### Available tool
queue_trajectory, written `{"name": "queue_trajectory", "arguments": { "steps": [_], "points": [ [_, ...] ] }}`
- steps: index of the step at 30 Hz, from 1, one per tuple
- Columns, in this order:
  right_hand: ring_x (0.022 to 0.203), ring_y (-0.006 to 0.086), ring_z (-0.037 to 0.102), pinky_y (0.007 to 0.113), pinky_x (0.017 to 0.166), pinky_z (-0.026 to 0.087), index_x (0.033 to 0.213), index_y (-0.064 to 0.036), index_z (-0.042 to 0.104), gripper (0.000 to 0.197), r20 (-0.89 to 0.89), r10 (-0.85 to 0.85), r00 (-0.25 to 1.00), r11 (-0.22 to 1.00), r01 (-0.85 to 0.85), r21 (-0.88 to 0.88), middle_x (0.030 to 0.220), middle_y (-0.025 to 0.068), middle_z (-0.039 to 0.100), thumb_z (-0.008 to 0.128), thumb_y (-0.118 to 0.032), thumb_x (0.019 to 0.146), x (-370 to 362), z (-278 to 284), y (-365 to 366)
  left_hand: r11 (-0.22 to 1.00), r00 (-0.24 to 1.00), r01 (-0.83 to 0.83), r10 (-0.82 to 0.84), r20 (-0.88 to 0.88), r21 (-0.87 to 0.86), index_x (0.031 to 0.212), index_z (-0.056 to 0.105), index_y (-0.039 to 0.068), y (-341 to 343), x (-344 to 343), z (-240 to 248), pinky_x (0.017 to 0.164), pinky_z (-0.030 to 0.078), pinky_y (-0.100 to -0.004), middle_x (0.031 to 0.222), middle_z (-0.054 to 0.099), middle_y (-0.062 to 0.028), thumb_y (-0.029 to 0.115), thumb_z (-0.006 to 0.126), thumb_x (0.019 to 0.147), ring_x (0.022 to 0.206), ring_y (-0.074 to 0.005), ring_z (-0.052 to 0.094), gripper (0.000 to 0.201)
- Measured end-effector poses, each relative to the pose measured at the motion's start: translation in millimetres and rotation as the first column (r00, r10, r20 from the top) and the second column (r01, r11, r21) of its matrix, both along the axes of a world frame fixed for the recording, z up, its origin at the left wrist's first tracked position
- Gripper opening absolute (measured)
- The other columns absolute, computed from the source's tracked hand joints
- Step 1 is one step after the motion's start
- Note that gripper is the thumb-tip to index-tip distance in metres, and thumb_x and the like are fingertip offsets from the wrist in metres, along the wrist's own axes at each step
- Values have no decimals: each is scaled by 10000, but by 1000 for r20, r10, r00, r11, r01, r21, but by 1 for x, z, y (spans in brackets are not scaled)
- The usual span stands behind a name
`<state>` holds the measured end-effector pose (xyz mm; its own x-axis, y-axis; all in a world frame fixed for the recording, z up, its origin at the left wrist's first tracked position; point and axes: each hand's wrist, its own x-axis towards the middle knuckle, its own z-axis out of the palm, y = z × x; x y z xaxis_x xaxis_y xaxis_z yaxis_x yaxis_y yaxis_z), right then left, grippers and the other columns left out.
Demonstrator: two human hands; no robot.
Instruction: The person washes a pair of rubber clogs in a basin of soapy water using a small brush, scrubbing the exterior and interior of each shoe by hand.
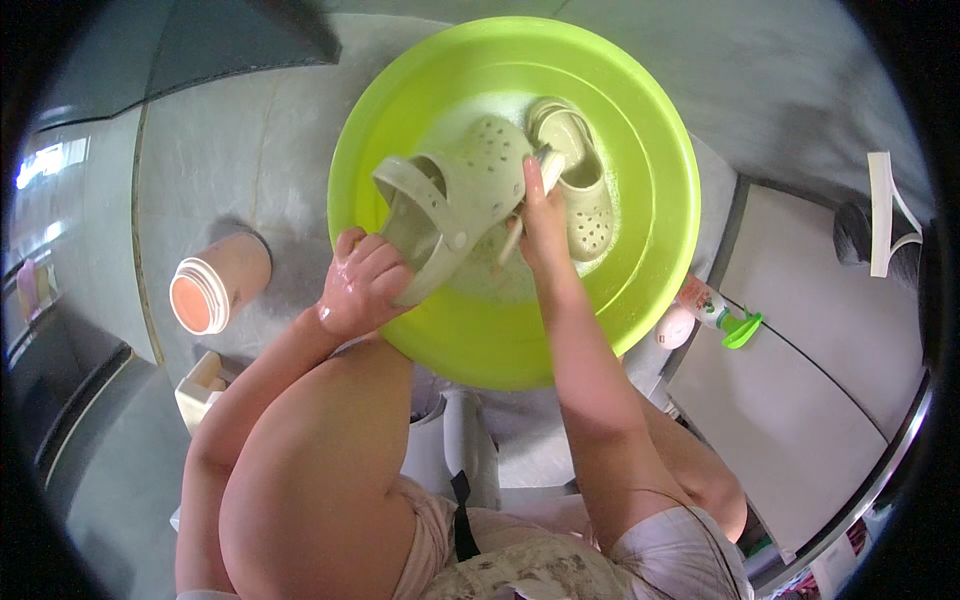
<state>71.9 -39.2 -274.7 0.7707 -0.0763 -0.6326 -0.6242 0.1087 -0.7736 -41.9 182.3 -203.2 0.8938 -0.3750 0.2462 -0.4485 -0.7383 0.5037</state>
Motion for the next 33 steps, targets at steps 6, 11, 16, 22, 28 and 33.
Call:
{"name": "queue_trajectory", "arguments": {
  "steps": [6,11,16,22,28,33],
  "points": [
    [718,116,546,244,502,412,1199,-11,460,649,112,23,993,957,-54,284,920,39,579,752,-373,746,29,73,18,986,989,131,-137,55,100,801,517,144,-6,6,10,764,396,-409,887,532,-25,186,672,648,880,-221,538,222],
    [664,84,551,221,470,425,1017,-21,471,536,221,68,973,994,-84,64,873,48,592,832,-181,656,45,103,10,962,955,274,-274,-114,-15,844,615,128,-12,21,13,827,445,-421,993,598,-45,221,718,698,928,-253,583,202],
    [706,100,575,234,503,468,1053,28,429,593,298,234,925,968,-191,-165,884,92,591,828,-173,663,56,124,2,895,840,435,-442,-316,-95,866,588,76,20,19,32,792,463,-400,991,578,-91,213,694,776,979,-215,556,195],
    [916,175,586,295,821,485,1132,-4,411,726,377,616,692,787,-566,-245,1036,107,582,862,-111,573,43,118,11,904,966,-239,182,-185,-354,1065,579,48,13,97,49,853,443,-378,1069,589,-160,282,758,688,1007,-291,560,478],
    [808,132,609,254,691,492,1133,-20,438,589,259,618,742,784,-606,-133,887,70,621,801,-177,696,32,80,16,997,734,30,-69,-676,-70,1166,510,10,19,102,40,902,429,-362,1160,533,-152,222,769,664,1077,-311,528,603],
    [750,244,633,356,649,500,1140,15,470,462,-31,608,793,687,-545,-481,849,137,628,618,-324,864,18,1,-1,987,860,-156,123,-495,-25,1107,514,-8,6,64,38,866,440,-396,1111,532,-170,241,740,707,1025,-342,535,523]
  ]
}}
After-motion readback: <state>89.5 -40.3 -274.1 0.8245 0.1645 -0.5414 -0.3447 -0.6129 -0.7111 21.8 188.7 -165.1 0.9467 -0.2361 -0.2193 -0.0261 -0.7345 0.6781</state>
